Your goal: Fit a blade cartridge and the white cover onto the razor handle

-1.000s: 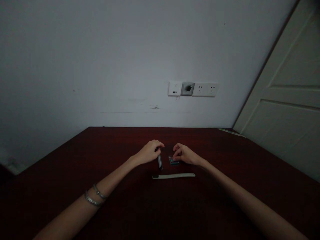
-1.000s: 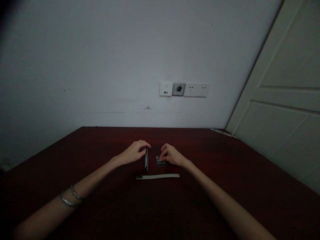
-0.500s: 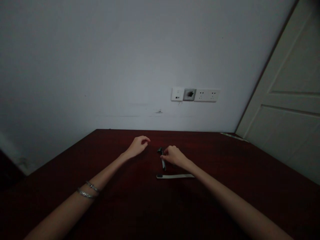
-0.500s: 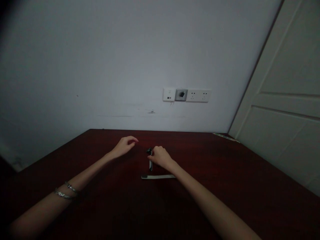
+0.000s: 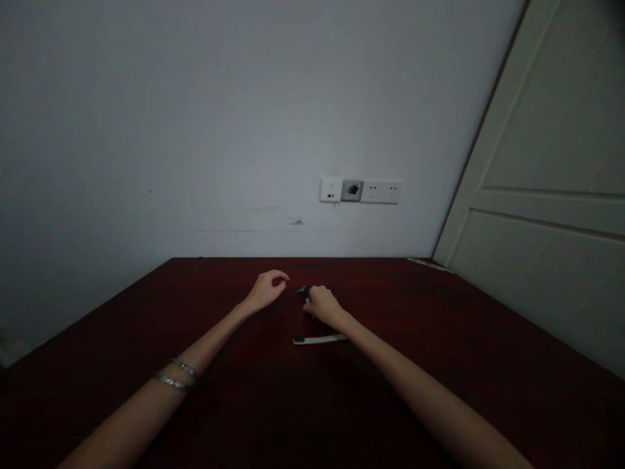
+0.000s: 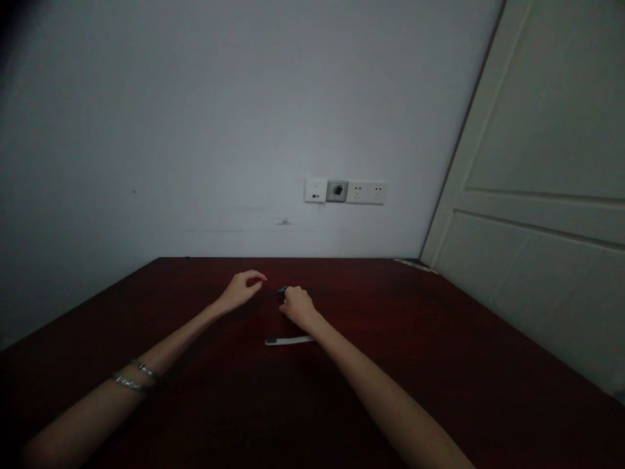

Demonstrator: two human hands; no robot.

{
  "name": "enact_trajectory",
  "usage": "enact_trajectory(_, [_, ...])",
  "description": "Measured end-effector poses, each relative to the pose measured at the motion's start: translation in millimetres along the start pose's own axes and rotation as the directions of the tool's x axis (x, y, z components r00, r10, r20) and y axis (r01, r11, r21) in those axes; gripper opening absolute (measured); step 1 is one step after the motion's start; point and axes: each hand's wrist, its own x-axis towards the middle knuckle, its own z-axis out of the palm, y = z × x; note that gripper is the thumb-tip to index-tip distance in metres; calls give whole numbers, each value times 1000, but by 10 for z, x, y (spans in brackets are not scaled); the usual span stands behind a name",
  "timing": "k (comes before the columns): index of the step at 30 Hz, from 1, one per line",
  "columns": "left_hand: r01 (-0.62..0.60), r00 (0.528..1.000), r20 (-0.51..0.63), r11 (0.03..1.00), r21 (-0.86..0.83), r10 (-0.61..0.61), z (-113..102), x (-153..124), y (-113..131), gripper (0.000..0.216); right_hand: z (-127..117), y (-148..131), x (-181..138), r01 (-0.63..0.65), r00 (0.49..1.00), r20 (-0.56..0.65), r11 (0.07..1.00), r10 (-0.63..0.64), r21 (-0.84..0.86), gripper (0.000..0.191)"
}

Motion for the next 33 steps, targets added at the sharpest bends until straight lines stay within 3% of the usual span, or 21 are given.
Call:
enact_trajectory(4, [-30,996,89,999,-16,32,121,-28,49,18,-222,421,-28,-56,997,-50,998,56,2,20])
enact_trajectory(9, [-103,967,231,995,-20,105,388,-31,174,22,-521,1259,-269,-160,982,-104,987,156,-22,22])
enact_trajectory(15, [-182,935,300,982,-52,189,717,-14,316,31,-549,1942,-651,-280,955,-124,956,268,-86,24])
enact_trajectory(23, [-182,920,352,983,-1,171,849,-3,351,53,-434,2081,-727,-276,959,-110,948,261,-157,22])
enact_trajectory(33, [-179,900,421,977,120,113,876,-36,346,56,-356,2009,-672,-277,961,-79,938,266,-210,25])
